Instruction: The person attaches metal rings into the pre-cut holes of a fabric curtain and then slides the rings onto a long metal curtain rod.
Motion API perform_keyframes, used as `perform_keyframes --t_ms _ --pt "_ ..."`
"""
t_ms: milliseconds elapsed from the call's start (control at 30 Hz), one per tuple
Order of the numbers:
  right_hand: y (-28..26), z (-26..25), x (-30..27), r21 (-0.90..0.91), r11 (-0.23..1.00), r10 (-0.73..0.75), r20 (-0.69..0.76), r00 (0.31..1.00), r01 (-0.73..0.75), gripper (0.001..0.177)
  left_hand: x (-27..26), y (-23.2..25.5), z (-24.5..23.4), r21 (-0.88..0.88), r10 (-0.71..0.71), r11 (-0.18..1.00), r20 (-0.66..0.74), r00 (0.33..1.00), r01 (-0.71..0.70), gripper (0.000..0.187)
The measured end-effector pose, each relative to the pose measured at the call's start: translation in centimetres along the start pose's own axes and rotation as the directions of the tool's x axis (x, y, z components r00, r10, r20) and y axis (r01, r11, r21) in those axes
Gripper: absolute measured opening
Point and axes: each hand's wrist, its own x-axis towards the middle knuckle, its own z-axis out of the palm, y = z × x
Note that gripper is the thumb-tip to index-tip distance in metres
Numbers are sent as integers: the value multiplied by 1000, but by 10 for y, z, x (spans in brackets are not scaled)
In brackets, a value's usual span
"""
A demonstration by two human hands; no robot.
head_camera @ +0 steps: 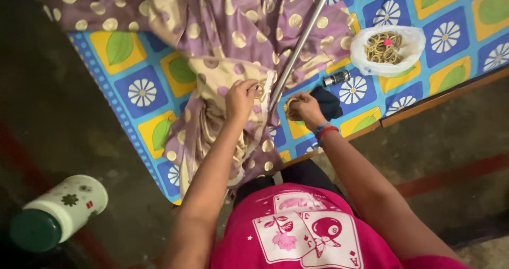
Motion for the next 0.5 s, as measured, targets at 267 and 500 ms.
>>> perform_keyframes --t_ms 267,500 --pt "-5 23 76 39 996 73 202 977 -83 46 77 -12 57 254 107 950 281 954 -182 37" --pt "-16 25 72 281 948 87 223 971 -150 47 96 -20 67 313 9 941 355 935 -128 24"
